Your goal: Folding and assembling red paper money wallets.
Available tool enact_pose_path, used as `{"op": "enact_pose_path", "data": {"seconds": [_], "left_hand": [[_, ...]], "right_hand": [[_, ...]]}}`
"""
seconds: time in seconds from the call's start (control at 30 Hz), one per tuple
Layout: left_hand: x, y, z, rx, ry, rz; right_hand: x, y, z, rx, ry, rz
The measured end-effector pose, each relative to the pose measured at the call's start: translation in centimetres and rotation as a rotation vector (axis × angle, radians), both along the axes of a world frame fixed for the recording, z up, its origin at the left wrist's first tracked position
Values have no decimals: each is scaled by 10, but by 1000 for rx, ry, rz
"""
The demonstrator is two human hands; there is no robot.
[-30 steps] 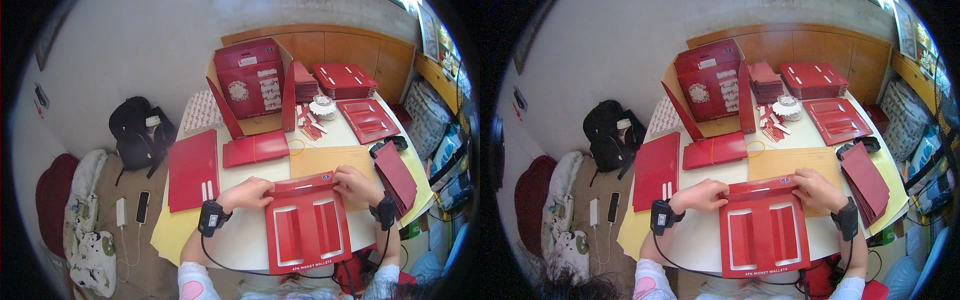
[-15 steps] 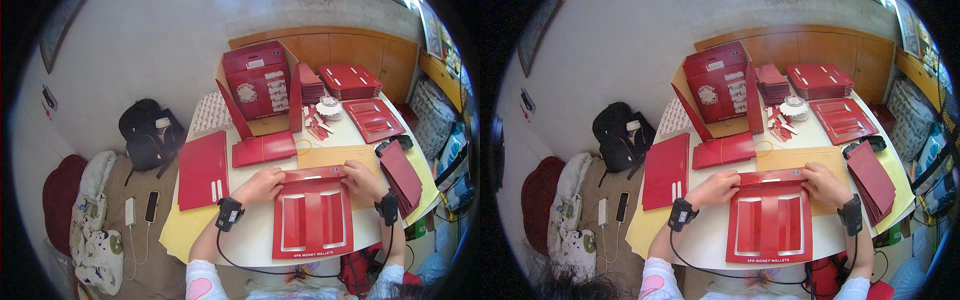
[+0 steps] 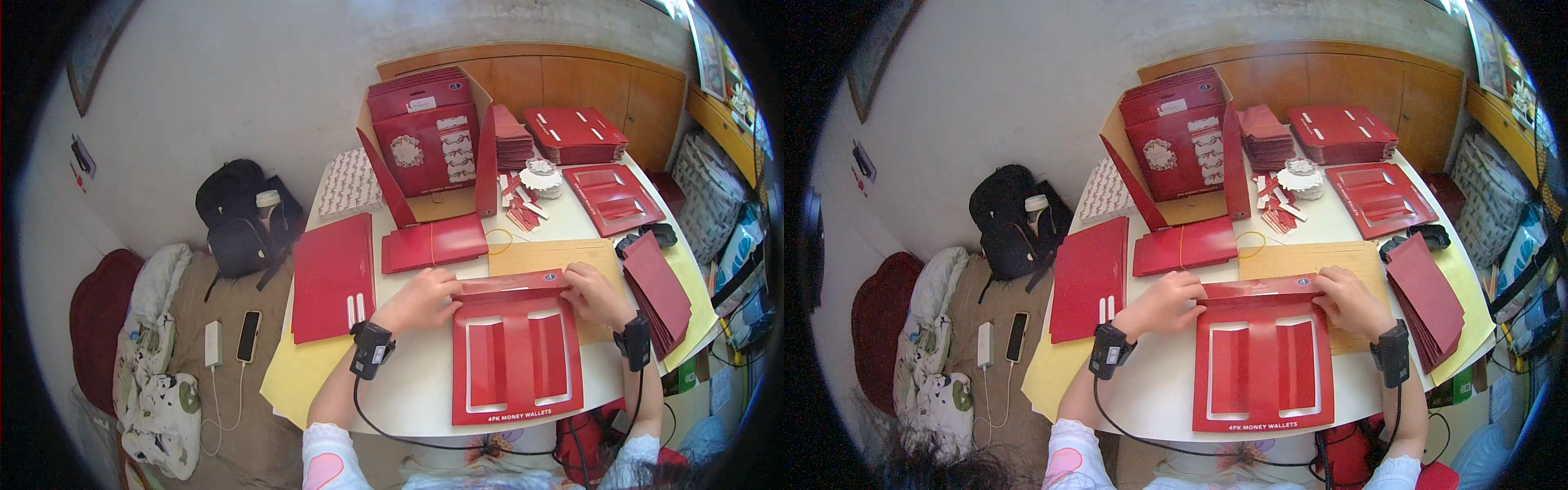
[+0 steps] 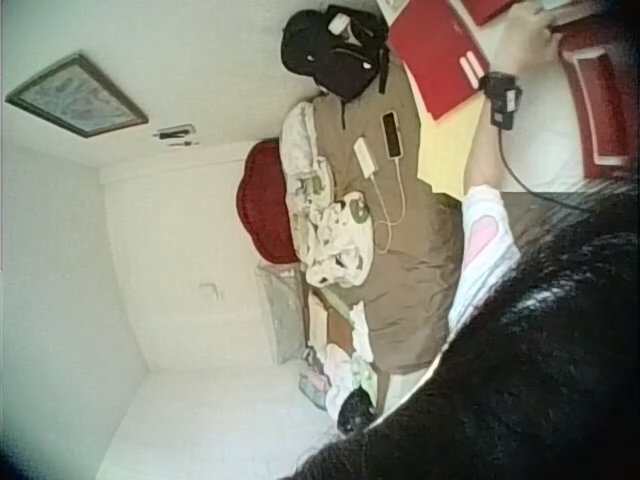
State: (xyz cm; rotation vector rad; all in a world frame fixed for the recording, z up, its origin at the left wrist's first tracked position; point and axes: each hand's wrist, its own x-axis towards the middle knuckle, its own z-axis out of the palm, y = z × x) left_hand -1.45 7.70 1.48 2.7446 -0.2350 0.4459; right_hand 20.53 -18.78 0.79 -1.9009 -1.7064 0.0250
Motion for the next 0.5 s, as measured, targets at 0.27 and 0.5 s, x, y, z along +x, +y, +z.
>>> {"op": "enact_pose_path", "data": {"seconds": [0.27, 0.5], "left_hand": [[-2, 5, 1, -26, 14, -16], [1, -6, -1, 174, -65, -34]], "right_hand": [[-1, 1, 4, -10, 10, 10], [-2, 2, 3, 53, -49, 18]]}}
